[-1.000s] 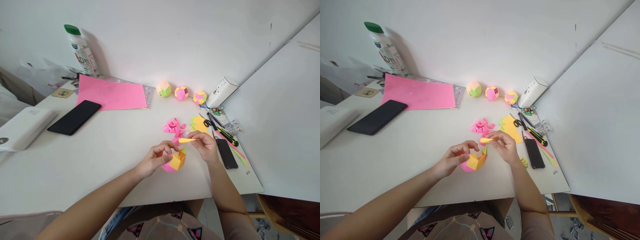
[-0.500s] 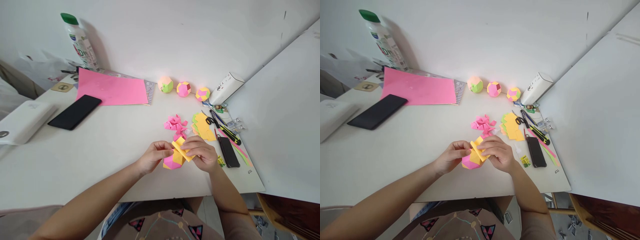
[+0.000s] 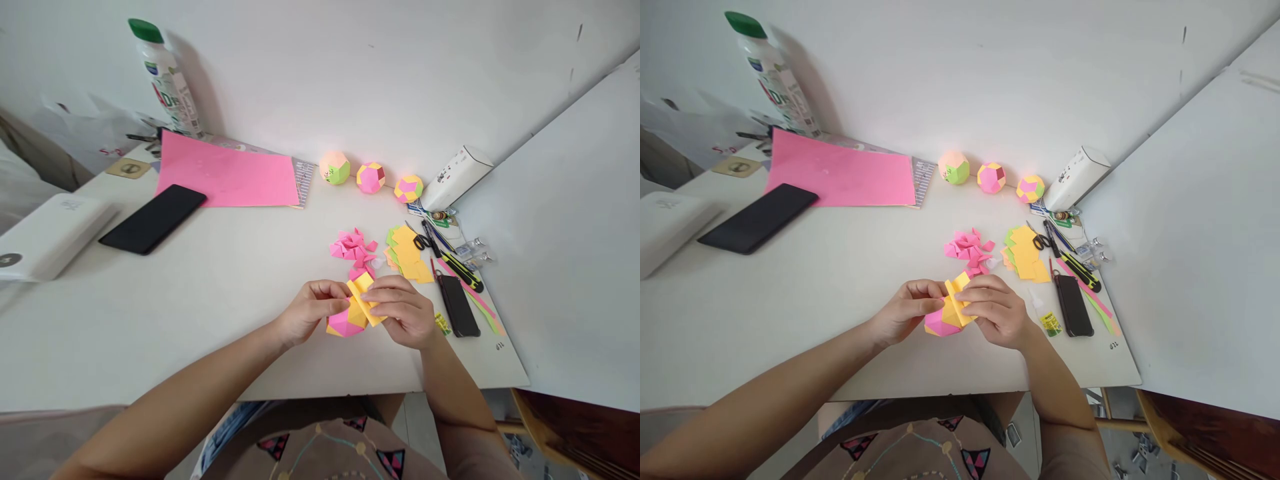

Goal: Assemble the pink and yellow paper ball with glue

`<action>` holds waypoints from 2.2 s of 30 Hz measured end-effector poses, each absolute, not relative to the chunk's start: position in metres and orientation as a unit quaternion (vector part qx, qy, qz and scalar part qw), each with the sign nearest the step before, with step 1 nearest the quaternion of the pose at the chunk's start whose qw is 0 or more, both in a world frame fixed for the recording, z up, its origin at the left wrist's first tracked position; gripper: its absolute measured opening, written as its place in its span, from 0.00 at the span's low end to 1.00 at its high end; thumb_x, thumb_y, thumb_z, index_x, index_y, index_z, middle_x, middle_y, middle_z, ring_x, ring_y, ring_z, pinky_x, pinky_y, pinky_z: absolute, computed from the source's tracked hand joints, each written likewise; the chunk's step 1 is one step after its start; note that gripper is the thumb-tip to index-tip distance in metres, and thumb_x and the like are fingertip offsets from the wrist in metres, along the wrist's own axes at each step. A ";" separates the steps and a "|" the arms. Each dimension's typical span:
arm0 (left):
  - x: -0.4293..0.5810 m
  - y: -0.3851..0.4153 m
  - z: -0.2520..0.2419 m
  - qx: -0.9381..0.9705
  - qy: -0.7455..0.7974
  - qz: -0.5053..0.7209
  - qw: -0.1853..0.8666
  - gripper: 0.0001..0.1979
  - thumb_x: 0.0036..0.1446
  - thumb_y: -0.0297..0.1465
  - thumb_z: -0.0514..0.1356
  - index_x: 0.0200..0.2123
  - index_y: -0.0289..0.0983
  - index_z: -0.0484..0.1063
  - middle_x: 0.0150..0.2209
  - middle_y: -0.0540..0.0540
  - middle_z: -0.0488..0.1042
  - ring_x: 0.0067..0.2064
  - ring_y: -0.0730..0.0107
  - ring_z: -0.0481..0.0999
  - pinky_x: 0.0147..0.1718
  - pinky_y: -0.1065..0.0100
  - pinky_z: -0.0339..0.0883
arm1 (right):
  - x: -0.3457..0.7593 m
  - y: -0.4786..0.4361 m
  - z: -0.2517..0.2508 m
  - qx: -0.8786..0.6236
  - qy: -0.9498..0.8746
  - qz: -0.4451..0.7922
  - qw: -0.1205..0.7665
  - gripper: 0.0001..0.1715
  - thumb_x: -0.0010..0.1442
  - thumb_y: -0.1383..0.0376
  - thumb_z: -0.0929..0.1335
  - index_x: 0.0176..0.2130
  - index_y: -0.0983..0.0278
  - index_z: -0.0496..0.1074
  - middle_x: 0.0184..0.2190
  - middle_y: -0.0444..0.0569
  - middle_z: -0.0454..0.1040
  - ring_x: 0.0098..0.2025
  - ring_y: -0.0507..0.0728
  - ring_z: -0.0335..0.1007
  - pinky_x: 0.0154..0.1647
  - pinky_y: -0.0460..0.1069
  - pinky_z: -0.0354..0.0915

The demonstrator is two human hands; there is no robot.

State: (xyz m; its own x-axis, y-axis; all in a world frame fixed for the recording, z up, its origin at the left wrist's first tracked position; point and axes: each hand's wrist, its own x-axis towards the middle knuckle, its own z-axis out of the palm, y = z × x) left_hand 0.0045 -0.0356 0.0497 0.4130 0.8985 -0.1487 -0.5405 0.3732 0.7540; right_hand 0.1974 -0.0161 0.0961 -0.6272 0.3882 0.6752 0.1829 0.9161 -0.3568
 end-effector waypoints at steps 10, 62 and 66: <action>0.004 -0.036 0.050 0.315 0.273 0.467 0.780 0.08 0.40 0.29 0.68 0.19 0.34 0.73 0.30 0.46 0.77 0.31 0.69 0.73 0.32 0.67 0.65 | 0.203 -0.018 0.097 -0.158 -0.899 0.076 0.401 0.17 0.51 0.78 0.65 0.36 0.58 0.71 0.38 0.48 0.79 0.42 0.60 0.73 0.35 0.55 0.73; -0.004 -0.031 0.044 0.510 0.198 0.450 0.705 0.07 0.54 0.28 0.59 0.24 0.38 0.70 0.42 0.44 0.77 0.63 0.54 0.58 0.59 0.53 0.49 | 0.217 0.020 0.073 -0.451 -0.337 0.658 0.501 0.15 0.40 0.65 0.77 0.29 0.63 0.70 0.26 0.41 0.76 0.25 0.49 0.72 0.23 0.44 0.69; -0.004 -0.033 0.042 0.524 0.206 0.435 0.703 0.07 0.55 0.29 0.60 0.24 0.37 0.69 0.50 0.44 0.75 0.64 0.54 0.56 0.60 0.51 0.48 | 0.206 0.014 0.065 -0.461 -0.368 0.663 0.461 0.13 0.44 0.63 0.75 0.29 0.64 0.70 0.22 0.41 0.73 0.22 0.48 0.68 0.19 0.42 0.62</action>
